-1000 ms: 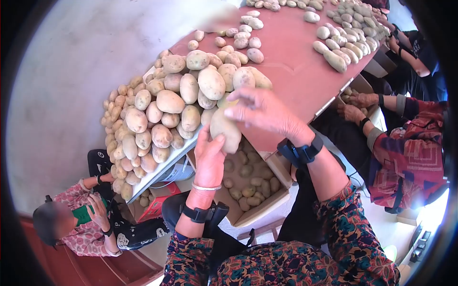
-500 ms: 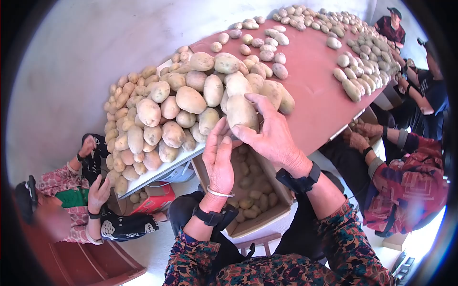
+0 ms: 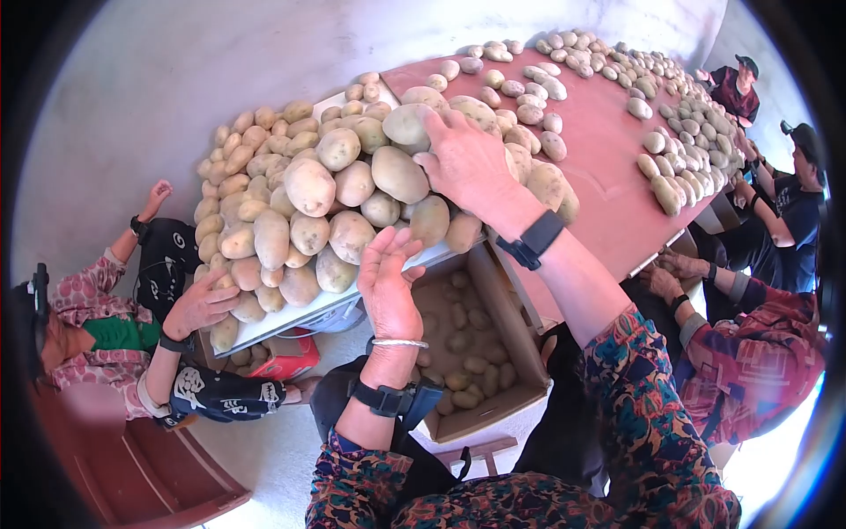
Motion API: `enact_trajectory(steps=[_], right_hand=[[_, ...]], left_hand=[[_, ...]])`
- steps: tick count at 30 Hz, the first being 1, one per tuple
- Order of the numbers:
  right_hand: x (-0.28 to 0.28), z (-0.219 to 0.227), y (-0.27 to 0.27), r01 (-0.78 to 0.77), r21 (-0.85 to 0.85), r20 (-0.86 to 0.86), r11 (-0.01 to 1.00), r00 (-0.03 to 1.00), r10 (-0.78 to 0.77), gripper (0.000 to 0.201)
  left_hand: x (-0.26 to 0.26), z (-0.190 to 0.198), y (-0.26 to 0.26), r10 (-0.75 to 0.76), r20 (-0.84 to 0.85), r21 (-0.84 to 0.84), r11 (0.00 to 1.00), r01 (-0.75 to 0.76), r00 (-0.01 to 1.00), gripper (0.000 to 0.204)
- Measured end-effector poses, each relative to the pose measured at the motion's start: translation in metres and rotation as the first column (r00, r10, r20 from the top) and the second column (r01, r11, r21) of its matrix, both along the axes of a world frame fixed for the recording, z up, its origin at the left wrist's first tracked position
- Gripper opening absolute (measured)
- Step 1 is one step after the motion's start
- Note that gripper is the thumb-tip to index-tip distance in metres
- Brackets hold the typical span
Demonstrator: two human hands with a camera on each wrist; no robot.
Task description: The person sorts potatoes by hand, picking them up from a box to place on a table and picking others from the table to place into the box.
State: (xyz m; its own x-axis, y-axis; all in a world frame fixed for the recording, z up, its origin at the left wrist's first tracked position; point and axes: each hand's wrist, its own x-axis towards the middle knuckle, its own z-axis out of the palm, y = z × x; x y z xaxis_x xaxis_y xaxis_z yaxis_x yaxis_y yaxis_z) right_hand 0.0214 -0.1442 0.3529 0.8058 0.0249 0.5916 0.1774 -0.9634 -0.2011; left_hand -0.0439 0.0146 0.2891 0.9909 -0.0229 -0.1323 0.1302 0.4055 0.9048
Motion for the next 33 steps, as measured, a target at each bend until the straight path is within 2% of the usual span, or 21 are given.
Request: enact_trajectory(steps=[6,10,12,13,14,15,16,17,18,20,22,23,24,25,26,27,28,29,30,32,33], right_hand=[[-0.017,0.004,-0.004,0.07,-0.049,0.014,0.996,0.997,-0.069,0.03],[-0.048,0.024,-0.001,0.097,0.013,-0.086,0.995,0.992,-0.095,0.038],[-0.07,0.028,-0.001,-0.045,0.28,0.049,0.959,0.998,0.033,0.033],[-0.077,0.021,-0.004,-0.008,0.301,-0.003,0.954,1.0,0.009,0.033],[-0.083,0.012,-0.008,-0.01,0.3,0.091,0.954,0.996,-0.018,0.027],[-0.091,0.004,-0.012,-0.012,0.292,0.187,0.956,0.981,-0.045,0.023],[-0.105,0.003,-0.014,0.021,0.309,0.142,0.951,0.988,-0.068,0.023],[-0.117,0.006,-0.015,-0.037,0.478,0.112,0.878,0.994,-0.02,0.027],[-0.126,0.004,-0.018,-0.088,0.629,0.106,0.772,0.994,0.028,0.032],[-0.132,-0.014,-0.028,-0.046,0.668,0.1,0.743,0.995,-0.029,0.032],[-0.128,-0.029,-0.039,-0.196,0.569,0.405,0.798,0.912,-0.064,0.029],[-0.128,-0.033,-0.041,-0.189,0.577,0.397,0.795,0.915,-0.071,0.029],[-0.127,-0.032,-0.038,-0.231,0.714,0.403,0.661,0.907,-0.119,0.028],[-0.128,-0.031,-0.037,-0.269,0.822,0.399,0.502,0.901,-0.17,0.026],[-0.133,-0.03,-0.043,-0.26,0.828,0.39,0.497,0.904,-0.176,0.026],[-0.14,-0.029,-0.053,-0.312,0.87,0.365,0.382,0.928,-0.075,0.026],[-0.143,-0.028,-0.062,-0.344,0.903,0.349,0.256,0.937,0.028,0.025],[-0.141,-0.028,-0.068,-0.225,0.949,0.242,0.221,0.969,-0.056,0.026],[-0.144,-0.027,-0.072,-0.213,0.953,0.231,0.215,0.971,-0.063,0.026],[-0.157,-0.027,-0.083,-0.155,0.96,0.169,0.235,0.985,-0.039,0.028],[-0.155,-0.034,-0.093,-0.235,0.959,0.233,0.157,0.972,0.028,0.029]], left_hand=[[0.001,0.004,0.015,0.004,-0.047,0.007,1.0,-0.004,0.999,0.042],[0.007,0.003,0.024,0.007,-0.045,0.024,1.0,-0.006,0.999,0.04],[0.009,-0.002,0.029,-0.077,-0.025,0.056,0.995,0.078,0.997,0.036],[0.009,-0.004,0.032,-0.148,-0.013,0.104,0.983,0.149,0.989,0.035],[0.008,-0.003,0.033,-0.236,-0.033,0.177,0.955,0.238,0.971,0.036],[0.007,-0.005,0.034,-0.332,-0.039,0.281,0.902,0.329,0.943,0.036],[0.004,-0.008,0.033,-0.426,-0.049,0.379,0.829,0.411,0.904,0.036],[0.0,-0.011,0.032,-0.497,-0.07,0.486,0.74,0.465,0.865,0.035],[-0.003,-0.021,0.03,-0.511,-0.098,0.483,0.725,0.49,0.854,0.035],[-0.005,-0.044,0.027,-0.701,-0.195,0.714,0.378,0.59,0.686,0.036],[-0.003,-0.075,0.019,-0.735,-0.275,0.701,0.289,0.652,0.62,0.036],[-0.001,-0.093,0.013,-0.794,-0.294,0.798,0.103,0.594,0.532,0.036],[0.0,-0.113,0.008,-0.837,-0.329,0.864,-0.081,0.496,0.438,0.036],[0.001,-0.137,0.003,-0.835,-0.341,0.859,-0.091,0.504,0.431,0.036],[0.002,-0.164,-0.003,-0.81,-0.459,0.802,-0.202,0.562,0.365,0.037],[0.0,-0.189,-0.008,-0.771,-0.567,0.731,-0.307,0.609,0.291,0.037],[-0.005,-0.21,-0.011,-0.77,-0.573,0.723,-0.315,0.615,0.28,0.037],[-0.011,-0.231,-0.013,-0.752,-0.63,0.685,-0.421,0.594,0.194,0.037],[-0.02,-0.252,-0.014,-0.722,-0.684,0.641,-0.521,0.564,0.11,0.038],[-0.044,-0.313,-0.009,-0.639,-0.761,0.582,-0.598,0.551,0.111,0.037],[-0.053,-0.328,-0.009,-0.555,-0.823,0.527,-0.661,0.534,0.126,0.036]])
